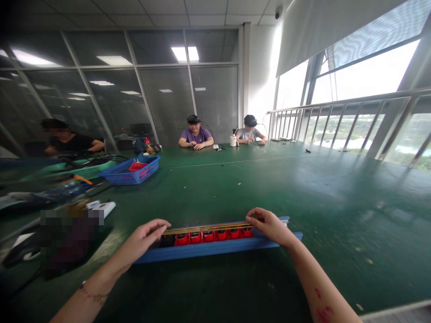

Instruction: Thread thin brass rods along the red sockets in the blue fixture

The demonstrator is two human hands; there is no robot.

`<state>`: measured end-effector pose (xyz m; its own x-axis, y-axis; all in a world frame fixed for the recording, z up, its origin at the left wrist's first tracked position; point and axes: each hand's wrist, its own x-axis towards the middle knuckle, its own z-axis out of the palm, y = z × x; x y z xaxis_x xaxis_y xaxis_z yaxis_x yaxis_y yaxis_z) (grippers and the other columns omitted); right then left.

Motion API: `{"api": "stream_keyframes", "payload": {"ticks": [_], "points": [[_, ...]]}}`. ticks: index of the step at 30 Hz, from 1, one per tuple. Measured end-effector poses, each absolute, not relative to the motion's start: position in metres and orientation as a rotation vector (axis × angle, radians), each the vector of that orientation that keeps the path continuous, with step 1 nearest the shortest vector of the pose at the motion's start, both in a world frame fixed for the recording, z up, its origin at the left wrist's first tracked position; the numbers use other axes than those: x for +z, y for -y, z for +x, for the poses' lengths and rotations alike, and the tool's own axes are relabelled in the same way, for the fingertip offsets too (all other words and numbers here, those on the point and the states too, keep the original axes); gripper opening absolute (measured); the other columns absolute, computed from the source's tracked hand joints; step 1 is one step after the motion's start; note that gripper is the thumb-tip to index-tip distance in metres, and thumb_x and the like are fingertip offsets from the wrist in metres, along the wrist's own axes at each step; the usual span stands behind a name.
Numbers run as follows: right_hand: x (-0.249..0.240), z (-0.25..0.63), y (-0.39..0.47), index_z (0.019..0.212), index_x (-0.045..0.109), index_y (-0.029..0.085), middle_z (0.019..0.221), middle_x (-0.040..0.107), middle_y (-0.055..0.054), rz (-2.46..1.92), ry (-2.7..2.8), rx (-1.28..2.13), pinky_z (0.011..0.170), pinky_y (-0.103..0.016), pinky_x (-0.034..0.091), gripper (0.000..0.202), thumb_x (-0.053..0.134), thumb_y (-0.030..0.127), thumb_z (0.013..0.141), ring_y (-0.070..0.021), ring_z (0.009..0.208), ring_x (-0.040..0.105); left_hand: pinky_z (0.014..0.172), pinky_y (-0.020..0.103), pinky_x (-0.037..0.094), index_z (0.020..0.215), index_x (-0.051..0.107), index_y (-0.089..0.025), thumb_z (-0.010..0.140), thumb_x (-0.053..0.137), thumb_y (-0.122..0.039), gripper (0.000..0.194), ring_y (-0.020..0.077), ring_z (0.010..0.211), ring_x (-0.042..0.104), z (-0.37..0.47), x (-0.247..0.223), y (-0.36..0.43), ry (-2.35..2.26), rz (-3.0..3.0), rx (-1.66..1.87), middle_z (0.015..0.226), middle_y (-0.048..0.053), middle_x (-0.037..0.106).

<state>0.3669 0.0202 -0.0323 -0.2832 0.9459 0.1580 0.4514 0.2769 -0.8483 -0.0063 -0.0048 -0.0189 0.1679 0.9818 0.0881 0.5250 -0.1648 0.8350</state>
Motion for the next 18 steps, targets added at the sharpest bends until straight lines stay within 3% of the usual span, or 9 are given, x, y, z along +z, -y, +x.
{"api": "stream_keyframes", "payload": {"ticks": [3, 7, 12, 18], "points": [[-0.029, 0.365, -0.019, 0.083, 0.057, 0.017, 0.076, 0.058, -0.003, -1.236, 1.846, 0.879, 0.063, -0.025, 0.043, 0.033, 0.052, 0.048, 0.072, -0.0154, 0.07, 0.053, 0.057, 0.023, 0.035, 0.095, 0.057, -0.019, 0.076, 0.042, -0.049, 0.039, 0.0145, 0.063, 0.048, -0.008, -0.02, 0.004, -1.458, 1.758, 0.862, 0.066, -0.001, 0.053], [-0.03, 0.367, -0.02, 0.079, 0.057, 0.017, 0.077, 0.058, -0.003, -1.191, 1.764, 0.893, 0.066, -0.025, 0.042, 0.032, 0.056, 0.047, 0.071, -0.0156, 0.073, 0.052, 0.056, 0.022, 0.035, 0.096, 0.057, -0.02, 0.075, 0.042, -0.05, 0.039, 0.0143, 0.064, 0.048, -0.008, -0.021, 0.004, -1.44, 1.727, 0.858, 0.072, 0.0, 0.056], [-0.038, 0.38, -0.028, 0.088, 0.057, 0.017, 0.067, 0.05, 0.0, -1.158, 1.374, 0.976, 0.05, -0.02, 0.037, 0.031, 0.054, 0.045, 0.073, -0.0096, 0.058, 0.045, 0.056, 0.021, 0.035, 0.096, 0.057, -0.02, 0.075, 0.043, -0.049, 0.038, 0.0143, 0.065, 0.048, -0.008, -0.021, 0.004, -1.414, 1.717, 0.862, 0.072, 0.0, 0.057], [-0.042, 0.392, -0.036, 0.104, 0.056, 0.02, 0.065, 0.047, 0.0, -1.141, 1.154, 1.011, 0.043, -0.02, 0.034, 0.041, 0.054, 0.045, 0.072, -0.011, 0.057, 0.046, 0.061, 0.023, 0.038, 0.096, 0.057, -0.018, 0.074, 0.044, -0.049, 0.04, 0.0161, 0.07, 0.051, -0.008, -0.02, 0.004, -1.401, 1.704, 0.874, 0.075, 0.002, 0.058]]}}
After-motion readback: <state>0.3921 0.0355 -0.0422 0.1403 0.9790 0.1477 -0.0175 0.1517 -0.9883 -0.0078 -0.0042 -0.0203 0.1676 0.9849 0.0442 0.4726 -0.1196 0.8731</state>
